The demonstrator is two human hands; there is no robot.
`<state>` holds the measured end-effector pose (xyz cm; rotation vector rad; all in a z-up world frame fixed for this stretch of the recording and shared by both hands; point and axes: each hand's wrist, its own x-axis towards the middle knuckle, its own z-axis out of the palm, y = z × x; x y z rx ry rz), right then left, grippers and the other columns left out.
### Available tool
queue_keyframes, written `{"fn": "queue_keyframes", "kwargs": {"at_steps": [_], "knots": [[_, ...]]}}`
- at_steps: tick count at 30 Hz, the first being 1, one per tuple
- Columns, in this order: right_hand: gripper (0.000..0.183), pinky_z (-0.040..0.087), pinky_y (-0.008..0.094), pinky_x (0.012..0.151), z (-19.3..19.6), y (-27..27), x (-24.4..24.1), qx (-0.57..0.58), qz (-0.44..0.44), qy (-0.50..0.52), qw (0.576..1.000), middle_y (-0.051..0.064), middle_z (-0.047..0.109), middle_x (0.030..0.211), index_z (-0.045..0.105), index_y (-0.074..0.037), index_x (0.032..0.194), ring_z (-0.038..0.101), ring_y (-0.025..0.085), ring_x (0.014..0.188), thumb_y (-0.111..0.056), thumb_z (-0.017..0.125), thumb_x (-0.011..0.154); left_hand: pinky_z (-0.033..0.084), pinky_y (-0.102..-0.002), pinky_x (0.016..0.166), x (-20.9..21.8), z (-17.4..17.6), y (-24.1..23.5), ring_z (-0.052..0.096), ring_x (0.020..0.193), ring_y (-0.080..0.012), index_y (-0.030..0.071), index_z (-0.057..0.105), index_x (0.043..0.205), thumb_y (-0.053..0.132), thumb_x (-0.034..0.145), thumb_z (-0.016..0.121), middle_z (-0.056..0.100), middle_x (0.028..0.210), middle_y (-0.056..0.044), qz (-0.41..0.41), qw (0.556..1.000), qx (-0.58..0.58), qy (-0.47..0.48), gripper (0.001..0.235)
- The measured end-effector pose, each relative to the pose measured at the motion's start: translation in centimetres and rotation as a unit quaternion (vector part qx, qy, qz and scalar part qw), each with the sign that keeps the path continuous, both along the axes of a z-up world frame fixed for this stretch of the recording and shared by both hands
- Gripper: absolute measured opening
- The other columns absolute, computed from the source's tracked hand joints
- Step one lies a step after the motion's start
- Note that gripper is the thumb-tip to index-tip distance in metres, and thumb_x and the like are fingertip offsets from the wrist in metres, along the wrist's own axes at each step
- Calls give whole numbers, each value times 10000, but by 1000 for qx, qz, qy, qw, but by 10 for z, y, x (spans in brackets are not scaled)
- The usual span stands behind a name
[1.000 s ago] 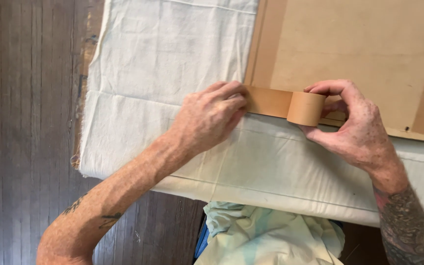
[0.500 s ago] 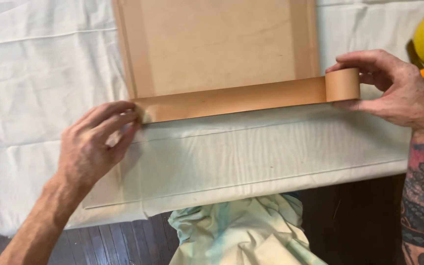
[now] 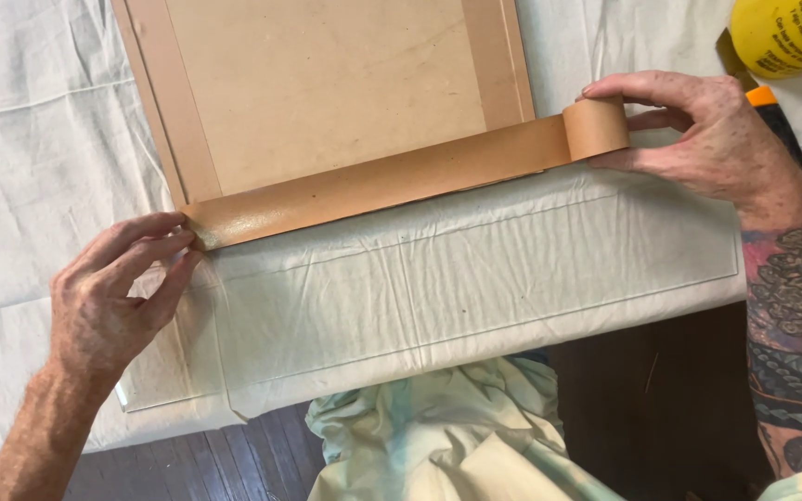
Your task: Applying a decorative or protective strip to the back of a picture frame using a brush and adhesive.
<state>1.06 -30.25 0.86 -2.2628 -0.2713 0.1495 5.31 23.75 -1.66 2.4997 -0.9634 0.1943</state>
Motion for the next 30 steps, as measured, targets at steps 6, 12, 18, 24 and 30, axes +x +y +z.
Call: {"fn": "queue_keyframes", "kwargs": {"at_steps": [6,12,18,24,30], "knots": [[574,560,384,1106,2,1,-1,7,-4,2,1000,193,667,1321,626,80,1346,635,289,1263,48,818,806,582,-348,856,0,2,-1,732,1024,-250,15,765,1064,-21,1015,805,750,1205,-133,-2,1000,-5,13,72],[592,558,383,1096,3,2,-1,-12,10,-3,1000,207,667,1333,627,77,1356,656,306,1221,38,823,799,576,-342,841,1,-2,2,734,1004,-247,19,764,1083,-16,1016,809,746,1220,-132,-3,1000,-1,12,88],[600,558,377,1089,2,3,-1,-23,15,-10,1000,195,670,1342,633,83,1355,674,293,1151,23,835,794,571,-338,831,1,-2,3,735,1006,-245,20,770,1075,-18,1016,810,751,1215,-129,-1,1000,0,12,81],[593,578,387,1040,6,4,1,-67,47,-31,996,209,684,1333,646,89,1358,694,312,1134,21,835,800,572,-347,851,1,-1,2,731,1012,-252,18,764,1074,-25,1017,813,748,1218,-132,-2,1000,-3,11,87],[605,565,365,1031,3,3,3,-101,72,-53,991,199,696,1344,660,65,1379,706,286,1071,23,841,803,575,-370,902,2,-1,2,727,1033,-255,15,761,1082,-39,1010,810,748,1219,-136,-10,1000,-2,10,103]]}}
